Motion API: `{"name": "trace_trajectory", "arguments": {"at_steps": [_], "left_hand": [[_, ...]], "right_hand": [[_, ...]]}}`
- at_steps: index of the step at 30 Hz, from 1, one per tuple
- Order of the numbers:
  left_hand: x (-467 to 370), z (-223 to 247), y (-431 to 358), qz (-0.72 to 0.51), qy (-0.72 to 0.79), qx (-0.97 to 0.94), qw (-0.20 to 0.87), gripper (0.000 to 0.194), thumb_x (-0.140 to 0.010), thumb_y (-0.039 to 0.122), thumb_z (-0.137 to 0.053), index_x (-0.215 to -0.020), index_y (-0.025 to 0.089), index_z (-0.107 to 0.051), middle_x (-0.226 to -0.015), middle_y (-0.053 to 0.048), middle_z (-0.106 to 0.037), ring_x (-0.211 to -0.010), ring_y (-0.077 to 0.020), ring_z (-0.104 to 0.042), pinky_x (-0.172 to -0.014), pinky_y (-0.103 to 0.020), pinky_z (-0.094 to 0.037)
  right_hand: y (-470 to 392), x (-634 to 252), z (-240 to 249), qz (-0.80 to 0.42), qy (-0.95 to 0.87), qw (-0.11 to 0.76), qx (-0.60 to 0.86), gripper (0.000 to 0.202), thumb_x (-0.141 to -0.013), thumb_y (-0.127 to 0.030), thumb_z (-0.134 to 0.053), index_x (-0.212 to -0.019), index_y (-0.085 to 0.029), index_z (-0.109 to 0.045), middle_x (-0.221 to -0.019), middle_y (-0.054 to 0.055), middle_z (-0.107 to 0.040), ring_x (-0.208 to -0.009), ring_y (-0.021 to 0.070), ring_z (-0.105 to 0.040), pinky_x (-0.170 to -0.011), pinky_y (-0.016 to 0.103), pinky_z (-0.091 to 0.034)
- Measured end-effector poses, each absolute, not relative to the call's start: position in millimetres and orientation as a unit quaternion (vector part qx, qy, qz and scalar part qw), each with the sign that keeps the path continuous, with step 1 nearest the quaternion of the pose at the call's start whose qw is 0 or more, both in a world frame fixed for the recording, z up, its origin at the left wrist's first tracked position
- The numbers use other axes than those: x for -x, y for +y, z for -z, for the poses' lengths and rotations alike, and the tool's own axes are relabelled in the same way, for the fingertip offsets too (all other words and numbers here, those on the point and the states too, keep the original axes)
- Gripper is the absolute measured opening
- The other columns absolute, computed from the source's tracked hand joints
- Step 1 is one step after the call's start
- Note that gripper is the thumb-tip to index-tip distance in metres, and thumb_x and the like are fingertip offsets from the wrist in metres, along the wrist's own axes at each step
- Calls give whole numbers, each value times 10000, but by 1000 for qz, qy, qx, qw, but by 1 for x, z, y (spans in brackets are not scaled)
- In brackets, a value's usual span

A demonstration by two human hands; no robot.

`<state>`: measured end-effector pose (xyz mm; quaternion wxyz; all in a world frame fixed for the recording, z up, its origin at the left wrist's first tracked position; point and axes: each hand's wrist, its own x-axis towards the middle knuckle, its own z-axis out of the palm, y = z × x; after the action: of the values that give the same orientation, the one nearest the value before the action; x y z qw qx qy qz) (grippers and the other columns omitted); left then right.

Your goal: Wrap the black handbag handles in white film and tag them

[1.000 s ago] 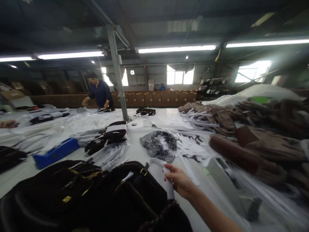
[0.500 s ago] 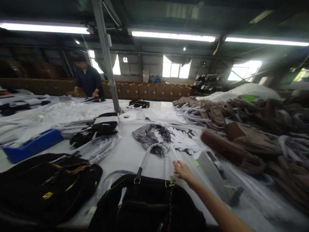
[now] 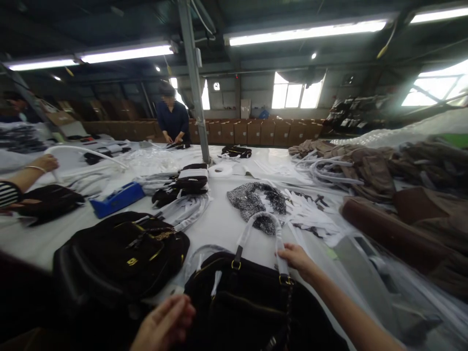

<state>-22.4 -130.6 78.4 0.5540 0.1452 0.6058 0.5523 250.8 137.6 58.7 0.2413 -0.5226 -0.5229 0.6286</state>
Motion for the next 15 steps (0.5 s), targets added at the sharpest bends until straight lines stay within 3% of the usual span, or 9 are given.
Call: {"name": "trace_trajectory", "arguments": {"at_steps": [2,4,9,15], "left_hand": [[49,-75,-111,-591,704,-165,357,531,-569,517,-768,-966,198,-617,-952,-62,-692,-981,-260,-629,-744,-303,-531],[62,-68,-93,-560,749,-198,293,595,-563,580,-723,-991,182,-613,-959,-89,-696,-983,-293,-629,-745,-340,-531],[53,-51,-71,-460,762,-302,341,595,-697,632,-566,-1058,159,-582,-979,-103,-702,-877,-276,-669,-705,-328,-543],[55,-50,-74,-390,786,-369,308,486,-766,598,-483,-1028,209,-613,-974,-46,-716,-924,-258,-662,-751,-292,-537]], "right_hand": [[136,-254,-60,-634,-531,270,494,279,-705,-273,-680,-934,-161,-566,-776,34,-675,-631,144,-594,-559,229,-429],[134,-259,-61,-640,-536,287,469,356,-726,-344,-676,-1008,-175,-541,-834,43,-685,-703,164,-610,-615,255,-446],[126,-272,-66,-682,-525,288,421,449,-776,-497,-626,-1096,-199,-520,-896,55,-686,-856,194,-624,-741,306,-445],[120,-272,-80,-719,-523,262,375,545,-806,-543,-586,-1227,-220,-465,-912,56,-682,-794,176,-628,-708,299,-436]]}}
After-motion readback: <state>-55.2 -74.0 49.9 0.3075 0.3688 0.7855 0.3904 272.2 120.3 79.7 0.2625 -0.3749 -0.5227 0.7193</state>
